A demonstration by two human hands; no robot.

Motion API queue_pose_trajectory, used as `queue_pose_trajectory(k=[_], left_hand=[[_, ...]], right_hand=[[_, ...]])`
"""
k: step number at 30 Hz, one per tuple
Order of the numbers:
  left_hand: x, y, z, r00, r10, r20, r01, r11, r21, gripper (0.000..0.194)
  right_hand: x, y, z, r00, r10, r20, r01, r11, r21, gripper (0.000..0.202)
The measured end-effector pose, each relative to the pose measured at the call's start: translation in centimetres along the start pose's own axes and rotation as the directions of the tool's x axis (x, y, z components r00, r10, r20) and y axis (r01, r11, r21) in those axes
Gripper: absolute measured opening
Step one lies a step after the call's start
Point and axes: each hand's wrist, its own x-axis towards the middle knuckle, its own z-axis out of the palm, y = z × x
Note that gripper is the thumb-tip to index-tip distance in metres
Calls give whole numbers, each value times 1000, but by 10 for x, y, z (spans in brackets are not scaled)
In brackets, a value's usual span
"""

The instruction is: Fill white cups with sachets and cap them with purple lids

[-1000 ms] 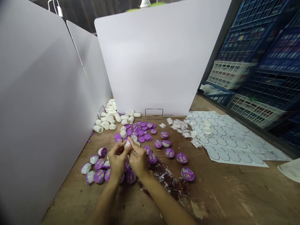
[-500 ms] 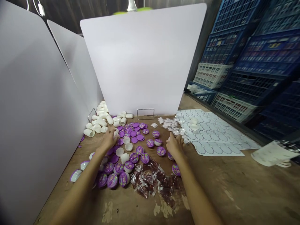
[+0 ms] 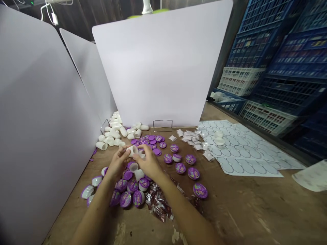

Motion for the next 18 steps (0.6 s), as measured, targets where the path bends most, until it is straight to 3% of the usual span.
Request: queue_pose_trajectory(k=[4, 8, 11, 15, 17, 18], left_hand=[[-19, 0, -6, 993, -62, -96, 41, 978, -207, 43], [-23, 4, -29, 977, -91, -193, 34, 959, -280, 40], [-24, 9, -44, 958, -46, -283, -26, 969, -246, 44], [-19, 16, -56, 870, 113, -479, -209, 966, -151, 38], [-17, 17, -58, 838, 113, -533, -220, 965, -142, 31], [-17, 17, -57, 842, 85, -533, -196, 968, -156, 27]], right_hand=[[10, -21, 54, 996, -84, 12, 81, 985, 151, 26], [13, -20, 76, 985, -169, -30, 172, 961, 219, 23], [16, -16, 87, 980, -195, -40, 199, 953, 230, 14], [30, -7, 94, 973, -228, 30, 229, 973, -24, 8], [45, 0, 87, 986, -130, 107, 154, 954, -258, 8], [54, 3, 79, 992, -55, 115, 94, 926, -367, 11]])
